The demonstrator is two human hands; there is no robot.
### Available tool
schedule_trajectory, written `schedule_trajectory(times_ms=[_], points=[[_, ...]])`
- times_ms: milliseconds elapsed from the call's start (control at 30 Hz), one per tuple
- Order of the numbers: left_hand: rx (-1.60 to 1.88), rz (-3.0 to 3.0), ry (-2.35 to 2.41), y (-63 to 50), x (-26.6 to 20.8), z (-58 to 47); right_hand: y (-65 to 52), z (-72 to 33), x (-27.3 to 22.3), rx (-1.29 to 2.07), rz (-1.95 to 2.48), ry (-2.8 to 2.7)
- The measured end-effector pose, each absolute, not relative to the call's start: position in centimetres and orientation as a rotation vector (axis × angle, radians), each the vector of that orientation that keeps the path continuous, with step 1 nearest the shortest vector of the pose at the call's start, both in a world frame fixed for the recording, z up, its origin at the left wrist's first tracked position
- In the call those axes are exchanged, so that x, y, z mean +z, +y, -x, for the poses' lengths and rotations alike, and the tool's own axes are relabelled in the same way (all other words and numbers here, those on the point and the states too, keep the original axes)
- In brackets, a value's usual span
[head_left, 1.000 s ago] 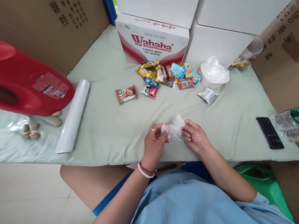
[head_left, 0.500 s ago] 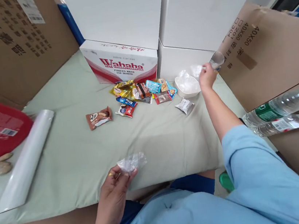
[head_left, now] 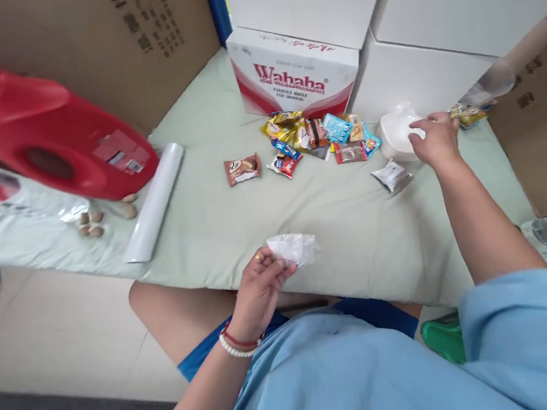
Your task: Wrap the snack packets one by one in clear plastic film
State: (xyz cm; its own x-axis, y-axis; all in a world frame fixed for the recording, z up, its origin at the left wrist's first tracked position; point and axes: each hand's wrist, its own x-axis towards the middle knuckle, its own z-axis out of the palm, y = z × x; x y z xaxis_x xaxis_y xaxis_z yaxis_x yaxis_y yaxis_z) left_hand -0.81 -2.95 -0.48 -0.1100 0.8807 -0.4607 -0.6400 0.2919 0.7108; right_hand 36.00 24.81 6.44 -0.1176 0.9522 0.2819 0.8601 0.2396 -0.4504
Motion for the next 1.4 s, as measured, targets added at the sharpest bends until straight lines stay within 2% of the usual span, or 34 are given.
schedule_trajectory(times_ms=[33, 100, 133, 200, 233, 300, 433, 700, 900, 967, 1033, 1133, 1267, 1400], points=[[1.301, -0.281, 1.024, -2.8, -0.6, 0.6, 22.4, -35.1, 5.6, 0.317, 1.613, -1.827], [1.250, -0.269, 0.974, -2.4, -0.9, 0.0, 16.2, -32.4, 3.4, 0.452, 1.570, -1.837], [1.221, -0.273, 0.954, -2.2, -1.0, -0.3, 12.8, -30.5, 2.1, 0.622, 1.526, -1.865], [1.165, -0.303, 0.933, -2.0, -1.1, -1.0, 6.8, -26.6, -0.5, 1.359, 1.331, -1.573], [1.139, -0.332, 0.939, -1.9, -1.2, -1.2, 4.5, -24.8, -1.6, 1.609, 1.248, -1.414], [1.098, -0.419, 1.005, -1.7, -1.5, -1.3, 1.8, -22.0, -3.1, 1.763, 1.200, -1.167], [1.086, -0.568, 1.233, -1.7, -2.7, -0.5, 1.3, -21.0, -3.6, 1.625, 1.262, -0.857], [1.204, -0.895, 1.329, -2.3, -2.5, -1.8, 1.8, -22.5, -1.9, 1.622, 1.334, -0.927], [1.224, -0.710, 1.374, -1.0, -2.6, -0.7, 1.2, -23.6, -2.6, 1.603, 1.433, -0.917], [1.216, -0.693, 1.348, -0.7, -2.8, -0.4, 0.5, -24.2, -2.6, 1.356, 1.527, -1.089], [1.200, -0.685, 1.333, -0.6, -2.8, -0.6, -0.2, -24.5, -2.2, 0.963, 1.569, -1.333], [1.178, -0.686, 1.313, -0.6, -2.8, -1.3, -0.8, -24.4, -1.2, 0.634, 1.396, -1.751], [1.148, -0.696, 1.252, -0.6, -2.6, -1.9, -0.4, -23.3, -1.1, 0.693, 1.171, -2.081], [1.130, -0.658, 1.205, -0.9, -2.2, -1.6, 0.1, -22.4, -1.8, 0.924, 1.271, -1.943]])
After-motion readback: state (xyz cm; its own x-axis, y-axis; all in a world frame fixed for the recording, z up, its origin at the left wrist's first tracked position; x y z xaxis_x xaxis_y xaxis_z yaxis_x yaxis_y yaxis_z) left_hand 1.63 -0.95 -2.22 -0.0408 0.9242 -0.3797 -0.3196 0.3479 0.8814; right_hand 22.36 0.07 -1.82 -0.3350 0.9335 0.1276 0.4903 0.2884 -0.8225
